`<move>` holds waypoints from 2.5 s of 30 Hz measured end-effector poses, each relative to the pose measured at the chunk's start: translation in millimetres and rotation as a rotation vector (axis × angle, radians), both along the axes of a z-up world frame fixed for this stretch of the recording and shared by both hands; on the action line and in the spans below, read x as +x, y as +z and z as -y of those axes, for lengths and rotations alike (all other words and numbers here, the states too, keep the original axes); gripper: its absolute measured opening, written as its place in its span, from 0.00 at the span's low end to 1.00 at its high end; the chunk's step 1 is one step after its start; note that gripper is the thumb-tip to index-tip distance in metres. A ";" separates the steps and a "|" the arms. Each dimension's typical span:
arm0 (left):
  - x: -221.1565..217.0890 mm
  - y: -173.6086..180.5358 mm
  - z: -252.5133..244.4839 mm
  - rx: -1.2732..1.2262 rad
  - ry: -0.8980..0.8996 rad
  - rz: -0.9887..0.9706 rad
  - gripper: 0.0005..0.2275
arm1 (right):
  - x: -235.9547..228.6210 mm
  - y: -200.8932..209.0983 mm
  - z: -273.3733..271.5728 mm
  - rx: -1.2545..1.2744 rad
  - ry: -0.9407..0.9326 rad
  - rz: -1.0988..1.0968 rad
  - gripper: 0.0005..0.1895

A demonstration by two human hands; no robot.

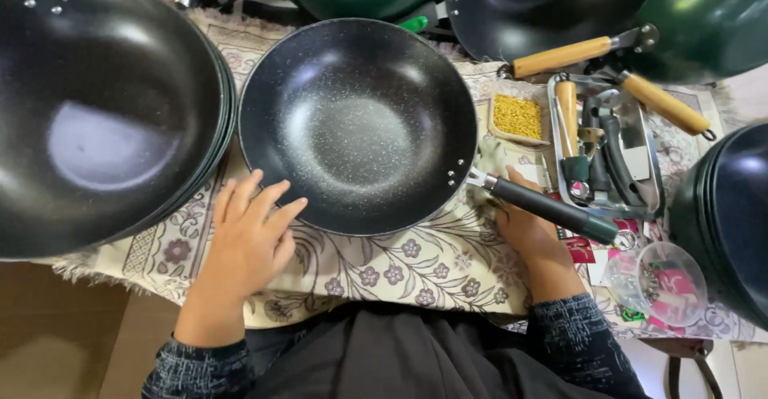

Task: Assembling and cleaning woks by attaching rod guides and wiping the interior surfaces with a cloth.

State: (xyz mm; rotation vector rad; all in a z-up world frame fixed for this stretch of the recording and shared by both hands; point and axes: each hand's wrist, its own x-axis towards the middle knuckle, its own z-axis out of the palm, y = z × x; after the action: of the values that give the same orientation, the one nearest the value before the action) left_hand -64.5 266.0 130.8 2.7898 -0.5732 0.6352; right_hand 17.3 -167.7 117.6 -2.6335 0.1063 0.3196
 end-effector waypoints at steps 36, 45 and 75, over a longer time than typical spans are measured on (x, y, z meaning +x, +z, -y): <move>35.8 11.0 12.9 -0.294 -0.013 -0.045 0.21 | 51.9 66.0 -52.2 -0.628 0.919 0.876 0.26; 181.8 -99.1 -31.8 -1.129 -0.079 -0.534 0.32 | 121.4 16.5 -93.5 -0.773 1.033 1.208 0.17; 166.9 -75.1 -38.0 -1.335 -0.301 -0.592 0.30 | 33.6 25.6 -110.3 -0.728 1.054 -0.257 0.27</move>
State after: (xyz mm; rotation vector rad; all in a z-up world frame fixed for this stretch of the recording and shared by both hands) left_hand 102.3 303.9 55.7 1.4512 -0.2459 0.0140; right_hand 50.9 -57.4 143.2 -3.0711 -1.3452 1.1287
